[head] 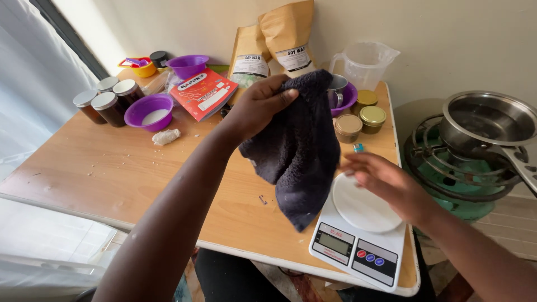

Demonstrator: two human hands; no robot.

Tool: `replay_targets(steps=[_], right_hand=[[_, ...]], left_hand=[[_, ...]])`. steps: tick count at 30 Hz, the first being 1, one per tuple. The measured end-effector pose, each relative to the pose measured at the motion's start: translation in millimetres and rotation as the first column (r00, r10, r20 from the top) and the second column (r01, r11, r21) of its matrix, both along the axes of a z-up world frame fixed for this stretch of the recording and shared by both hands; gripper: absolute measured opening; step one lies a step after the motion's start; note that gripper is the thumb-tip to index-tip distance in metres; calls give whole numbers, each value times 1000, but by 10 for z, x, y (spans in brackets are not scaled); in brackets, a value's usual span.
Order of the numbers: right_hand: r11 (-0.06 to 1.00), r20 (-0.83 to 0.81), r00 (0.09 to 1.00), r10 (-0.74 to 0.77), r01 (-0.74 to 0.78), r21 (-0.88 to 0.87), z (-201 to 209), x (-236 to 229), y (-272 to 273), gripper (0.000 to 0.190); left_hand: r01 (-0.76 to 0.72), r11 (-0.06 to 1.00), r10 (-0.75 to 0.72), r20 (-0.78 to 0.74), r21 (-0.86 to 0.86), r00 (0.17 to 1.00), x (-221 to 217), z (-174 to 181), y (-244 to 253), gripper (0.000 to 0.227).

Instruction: Cleaning a workspace table with a cloth and setting up a digital scale for candle making.

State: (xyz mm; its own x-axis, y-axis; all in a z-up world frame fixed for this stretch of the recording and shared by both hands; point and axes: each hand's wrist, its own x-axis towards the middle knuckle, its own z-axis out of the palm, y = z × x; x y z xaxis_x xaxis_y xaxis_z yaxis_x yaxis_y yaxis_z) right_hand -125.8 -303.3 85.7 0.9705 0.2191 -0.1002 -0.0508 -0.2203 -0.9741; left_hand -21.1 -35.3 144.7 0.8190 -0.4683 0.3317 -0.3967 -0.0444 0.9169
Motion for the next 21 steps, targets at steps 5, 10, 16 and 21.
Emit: replay_targets(steps=[5, 10, 16, 21], right_hand=[[942, 74, 943, 325, -330, 58, -231, 502, 352, 69], [953, 55, 972, 229, -236, 191, 131, 561, 667, 76], [799, 125, 910, 396, -408, 442, 397, 339, 826, 9], [730, 40, 953, 300, -257, 633, 378, 598, 773, 17]], left_hand=[[-22, 982, 25, 15, -189, 1000, -109, 87, -80, 19], [-37, 955, 18, -66, -293, 998, -395, 283, 30, 23], [-179, 907, 142, -124, -382, 982, -393, 275, 315, 19], [-314, 943, 296, -156, -106, 942, -337, 147, 856, 50]])
